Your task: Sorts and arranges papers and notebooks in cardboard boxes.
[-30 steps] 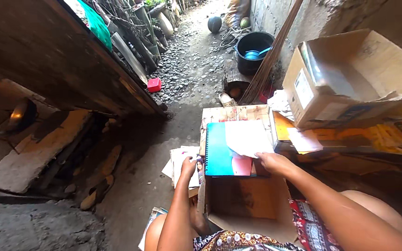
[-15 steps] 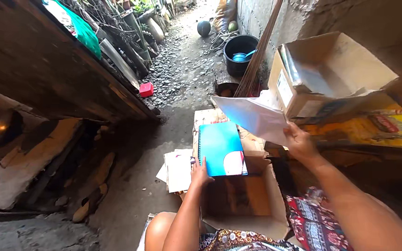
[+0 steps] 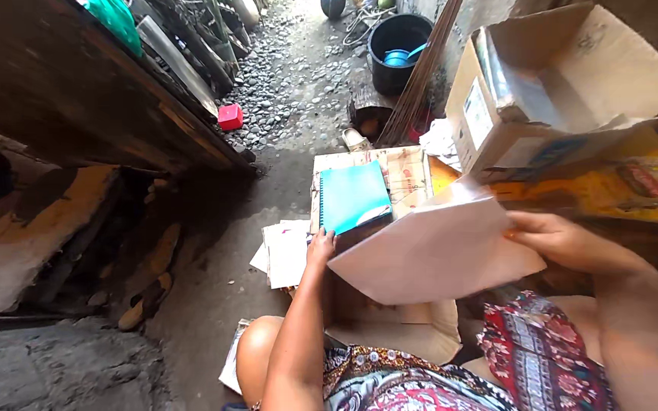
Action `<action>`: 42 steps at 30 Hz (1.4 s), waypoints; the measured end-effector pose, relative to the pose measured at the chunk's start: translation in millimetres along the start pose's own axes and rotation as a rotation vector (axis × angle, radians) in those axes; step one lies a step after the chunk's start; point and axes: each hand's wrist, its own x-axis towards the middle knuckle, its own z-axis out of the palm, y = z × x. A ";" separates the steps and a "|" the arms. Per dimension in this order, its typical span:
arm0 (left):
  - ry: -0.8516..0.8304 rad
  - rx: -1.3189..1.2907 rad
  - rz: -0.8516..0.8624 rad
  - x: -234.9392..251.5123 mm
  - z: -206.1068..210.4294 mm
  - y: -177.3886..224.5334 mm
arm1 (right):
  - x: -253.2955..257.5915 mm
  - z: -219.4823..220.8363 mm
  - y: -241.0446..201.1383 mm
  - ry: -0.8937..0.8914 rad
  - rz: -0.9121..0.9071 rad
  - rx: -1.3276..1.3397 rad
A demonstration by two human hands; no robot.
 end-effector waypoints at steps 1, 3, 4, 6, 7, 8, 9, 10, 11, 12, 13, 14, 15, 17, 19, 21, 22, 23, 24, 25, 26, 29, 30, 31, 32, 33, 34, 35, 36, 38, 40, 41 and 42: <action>-0.012 0.004 -0.017 3.3 -2.0 0.3 | 3.1 6.7 -1.7 -0.086 0.084 -0.058; -0.009 -0.025 -0.043 4.8 -6.2 -0.6 | 13.9 28.0 -3.6 -0.238 0.242 -0.165; -0.002 -0.042 -0.051 5.1 -7.2 -1.3 | 20.9 42.5 -4.4 -0.286 0.308 -0.222; -0.014 -0.064 -0.060 5.6 -9.1 -2.0 | 35.2 75.1 1.3 -0.347 0.395 -0.318; -0.023 -0.064 -0.062 5.7 -8.4 -2.2 | 41.8 91.4 7.1 -0.363 0.424 -0.347; -0.026 -0.065 -0.062 5.4 -6.7 -2.5 | 47.3 107.5 14.0 -0.366 0.448 -0.357; -0.024 -0.064 -0.064 4.9 -3.8 -3.3 | 51.3 122.9 22.1 -0.354 0.473 -0.342; -0.023 -0.058 -0.069 4.4 -0.8 -3.8 | 54.5 136.8 31.5 -0.331 0.506 -0.299; -0.019 -0.052 -0.074 4.3 2.1 -4.1 | 56.4 149.9 41.8 -0.290 0.545 -0.229; -0.012 -0.047 -0.079 4.1 4.8 -4.3 | 57.3 162.3 52.5 -0.239 0.585 -0.142; -0.004 -0.040 -0.081 3.7 7.0 -4.6 | 57.3 173.9 61.9 -0.190 0.628 -0.045; -0.004 -0.035 -0.082 3.2 8.8 -5.2 | 56.0 185.3 68.8 -0.153 0.676 0.059; -0.012 -0.030 -0.081 3.0 10.5 -6.3 | 54.0 195.9 75.7 -0.136 0.724 0.160; -0.041 -0.017 -0.083 1.6 11.7 -6.1 | 48.4 211.9 90.9 -0.186 0.825 0.258; -0.067 0.000 -0.086 -0.6 9.9 -2.4 | 44.7 220.2 108.0 -0.268 0.929 0.178; -0.081 0.009 -0.087 -3.3 6.2 0.8 | 47.4 221.6 121.0 -0.293 0.963 0.040; -0.091 0.008 -0.091 -6.4 3.8 1.8 | 51.4 219.6 122.7 -0.300 0.930 -0.024; -0.106 -0.001 -0.100 -9.4 0.9 3.9 | 56.8 214.5 121.5 -0.312 0.859 -0.095; -0.116 -0.027 -0.106 -12.3 -2.6 6.6 | 63.5 207.3 117.4 -0.323 0.769 -0.171; -0.111 -0.046 -0.105 -14.8 -5.4 9.0 | 70.8 198.9 112.4 -0.334 0.685 -0.246; -0.098 -0.059 -0.100 -16.9 -8.7 12.1 | 77.6 190.0 107.1 -0.338 0.611 -0.316; -0.032 -0.111 -0.052 -18.3 -22.9 27.0 | 87.7 167.8 84.5 -0.282 0.502 -0.476; -0.008 -0.126 -0.029 -17.7 -29.4 33.0 | 89.2 160.9 78.6 -0.261 0.486 -0.526; 0.009 -0.136 -0.005 -18.5 -37.5 39.5 | 90.4 153.6 75.7 -0.244 0.471 -0.581; 0.027 -0.150 0.018 -21.3 -47.4 45.9 | 91.5 146.5 74.1 -0.229 0.461 -0.640; 0.047 -0.158 0.040 -25.2 -58.5 51.6 | 92.6 139.4 72.4 -0.218 0.457 -0.692; 0.074 -0.165 0.060 -29.5 -69.0 55.6 | 93.6 132.9 69.5 -0.213 0.463 -0.741; 0.113 -0.174 0.080 -33.4 -78.5 57.6 | 94.2 127.3 66.6 -0.207 0.487 -0.791; 0.154 -0.186 0.096 -37.5 -88.2 58.4 | 93.5 122.5 62.9 -0.204 0.521 -0.838; 0.250 -0.217 0.118 -46.5 -107.2 55.9 | 90.2 115.6 56.2 -0.206 0.586 -0.911; 0.325 -0.243 0.136 -56.6 -128.5 47.3 | 87.4 111.4 56.7 -0.211 0.633 -0.939; 0.325 -0.276 0.139 -64.4 -140.7 41.4 | 85.9 109.3 58.6 -0.210 0.643 -0.943; 0.311 -0.319 0.136 -73.7 -153.4 34.0 | 84.4 107.9 61.0 -0.207 0.649 -0.940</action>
